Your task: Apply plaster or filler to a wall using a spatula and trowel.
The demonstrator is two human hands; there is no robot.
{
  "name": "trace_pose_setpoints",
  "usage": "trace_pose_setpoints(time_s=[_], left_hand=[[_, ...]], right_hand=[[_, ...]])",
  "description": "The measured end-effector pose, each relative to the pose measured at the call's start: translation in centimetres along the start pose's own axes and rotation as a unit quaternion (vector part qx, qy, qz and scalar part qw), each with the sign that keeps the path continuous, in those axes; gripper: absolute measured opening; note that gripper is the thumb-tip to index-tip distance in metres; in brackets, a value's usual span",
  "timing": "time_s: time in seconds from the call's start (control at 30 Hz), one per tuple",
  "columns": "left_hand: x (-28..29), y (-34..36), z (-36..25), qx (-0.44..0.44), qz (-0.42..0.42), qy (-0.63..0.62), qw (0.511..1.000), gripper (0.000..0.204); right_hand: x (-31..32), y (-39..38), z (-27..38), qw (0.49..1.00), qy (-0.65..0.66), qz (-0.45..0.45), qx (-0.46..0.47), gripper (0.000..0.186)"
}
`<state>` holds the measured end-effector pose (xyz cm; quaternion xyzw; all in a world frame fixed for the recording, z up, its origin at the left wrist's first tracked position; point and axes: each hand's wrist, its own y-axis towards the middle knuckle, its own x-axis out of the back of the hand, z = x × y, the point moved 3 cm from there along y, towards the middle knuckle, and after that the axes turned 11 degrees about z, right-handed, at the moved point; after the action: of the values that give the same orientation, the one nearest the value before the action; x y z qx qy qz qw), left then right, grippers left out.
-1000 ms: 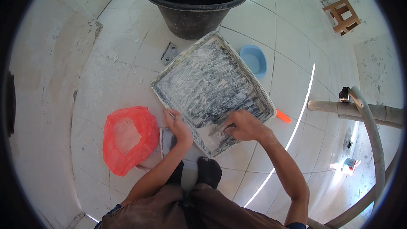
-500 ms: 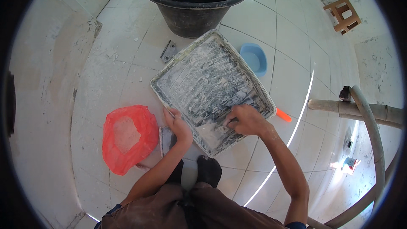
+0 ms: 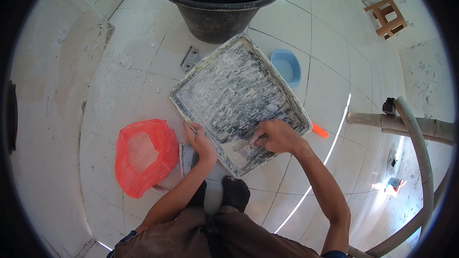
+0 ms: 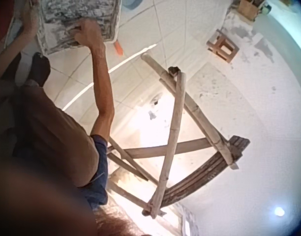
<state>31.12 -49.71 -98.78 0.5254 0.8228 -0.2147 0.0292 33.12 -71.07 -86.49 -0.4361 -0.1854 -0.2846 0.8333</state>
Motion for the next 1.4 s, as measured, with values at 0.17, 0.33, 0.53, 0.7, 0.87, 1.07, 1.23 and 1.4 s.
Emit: trace_pose_setpoints(time_s=[0.17, 0.33, 0.53, 0.7, 0.87, 1.07, 1.23, 1.4], left_hand=[[-0.4, -0.1, -0.4, 0.013, -0.005, 0.011, 1.0, 0.056], [0.0, 0.2, -0.1, 0.002, 0.007, 0.002, 1.0, 0.056], [0.3, 0.1, 0.4, 0.005, -0.027, -0.017, 0.999, 0.046], [0.4, 0.2, 0.3, 0.0, -0.013, 0.009, 1.0, 0.045], [-0.7, -0.3, -1.3, 0.01, -0.018, -0.005, 1.0, 0.045], [0.7, 0.3, 0.8, 0.002, -0.021, 0.014, 1.0, 0.05], [0.0, 0.0, 0.3, 0.013, -0.021, 0.014, 1.0, 0.052], [0.3, 0.0, 0.7, 0.015, -0.041, -0.013, 0.999, 0.05]], right_hand=[[-0.7, 0.1, -0.8, 1.0, -0.031, -0.005, -0.002, 0.02], [-1.0, 0.3, -0.3, 1.0, -0.015, 0.008, 0.015, 0.02], [-1.0, 0.6, -0.6, 1.0, -0.009, 0.021, -0.005, 0.02], [-0.7, 0.6, -0.7, 1.0, 0.018, 0.002, 0.012, 0.02], [-0.4, 0.3, -0.7, 0.999, 0.031, -0.015, 0.02, 0.02], [-0.3, 0.5, -0.4, 0.999, 0.041, -0.003, 0.032, 0.02], [-0.5, 0.4, -0.9, 0.998, 0.04, 0.011, 0.037, 0.021], [-0.7, 0.7, -0.9, 1.0, -0.002, 0.001, 0.014, 0.021]])
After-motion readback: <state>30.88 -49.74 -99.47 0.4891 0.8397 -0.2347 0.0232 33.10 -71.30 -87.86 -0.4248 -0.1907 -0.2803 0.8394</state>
